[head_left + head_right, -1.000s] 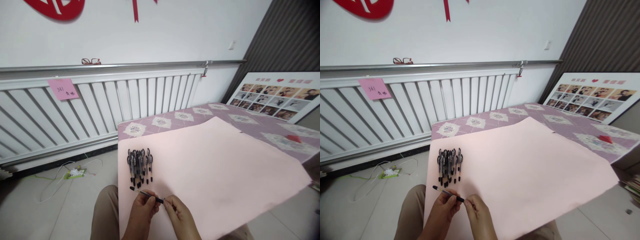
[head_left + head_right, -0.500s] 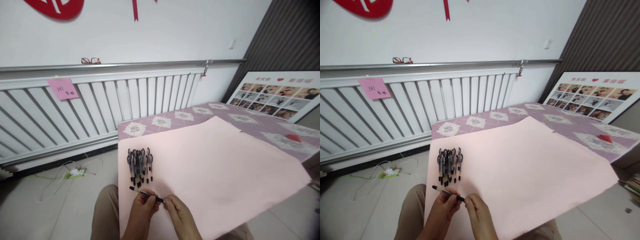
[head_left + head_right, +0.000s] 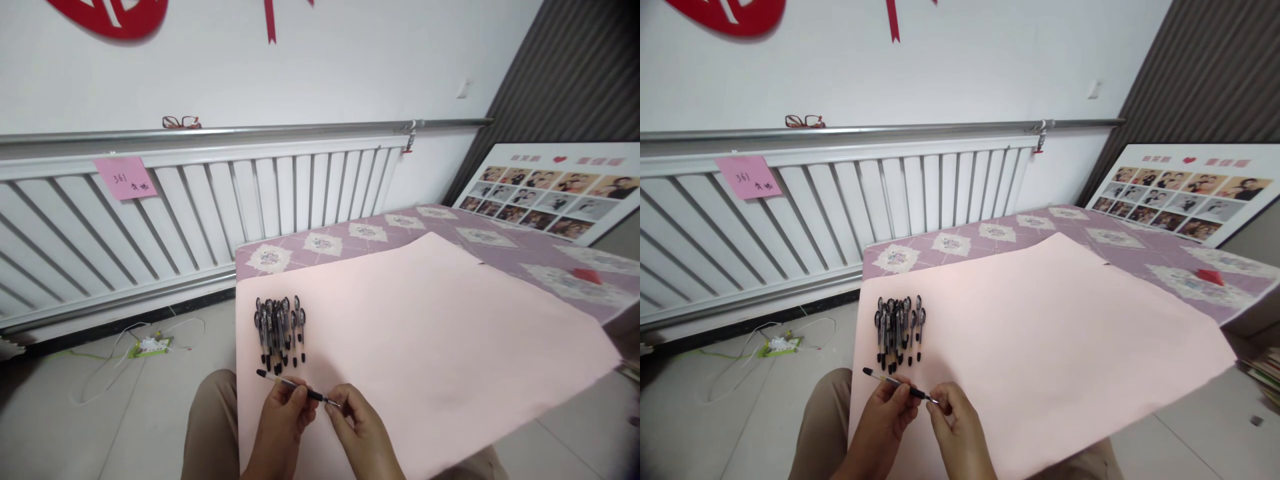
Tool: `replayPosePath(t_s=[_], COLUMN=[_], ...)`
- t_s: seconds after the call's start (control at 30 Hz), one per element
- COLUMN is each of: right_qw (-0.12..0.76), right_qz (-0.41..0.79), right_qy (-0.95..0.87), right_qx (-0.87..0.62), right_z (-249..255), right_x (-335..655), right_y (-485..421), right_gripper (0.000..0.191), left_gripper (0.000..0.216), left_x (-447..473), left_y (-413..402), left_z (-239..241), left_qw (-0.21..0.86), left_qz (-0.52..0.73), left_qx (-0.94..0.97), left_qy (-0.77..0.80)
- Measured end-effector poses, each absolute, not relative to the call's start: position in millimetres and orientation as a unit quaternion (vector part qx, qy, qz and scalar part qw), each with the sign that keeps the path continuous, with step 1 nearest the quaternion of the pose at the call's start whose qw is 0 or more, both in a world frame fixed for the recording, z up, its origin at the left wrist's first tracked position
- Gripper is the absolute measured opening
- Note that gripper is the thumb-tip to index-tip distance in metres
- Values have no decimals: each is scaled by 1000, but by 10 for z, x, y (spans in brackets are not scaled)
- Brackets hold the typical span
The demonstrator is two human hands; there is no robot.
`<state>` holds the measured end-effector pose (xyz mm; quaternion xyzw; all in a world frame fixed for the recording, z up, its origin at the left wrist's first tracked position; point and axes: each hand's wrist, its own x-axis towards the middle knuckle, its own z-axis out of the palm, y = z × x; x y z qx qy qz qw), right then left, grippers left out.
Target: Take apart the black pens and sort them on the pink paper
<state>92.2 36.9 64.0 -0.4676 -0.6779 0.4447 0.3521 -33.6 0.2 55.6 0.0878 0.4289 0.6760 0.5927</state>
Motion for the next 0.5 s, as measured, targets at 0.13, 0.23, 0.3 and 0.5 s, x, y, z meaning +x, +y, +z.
replayPosePath(t_s=[0.13, 0.23, 0.3, 0.5], right_qw=[378, 387, 379, 335], right_qz=[424, 412, 414, 417], right_qy=[-671, -663, -665, -706], right_qx=[-477, -491, -492, -464], right_z=[556, 517, 530, 637], right_x=[916, 918, 925, 937], right_y=[373, 374, 373, 368], right_gripper=[9, 13, 13, 12], left_gripper=[21, 21, 21, 19], left_x=[-333, -332, -329, -314], left_y=[-3, -11, -16, -29], left_z=[579, 586, 587, 591], left_qw=[595, 593, 595, 602], left_qz=[677, 677, 676, 673], left_qx=[74, 67, 67, 78], left_qy=[427, 430, 429, 422])
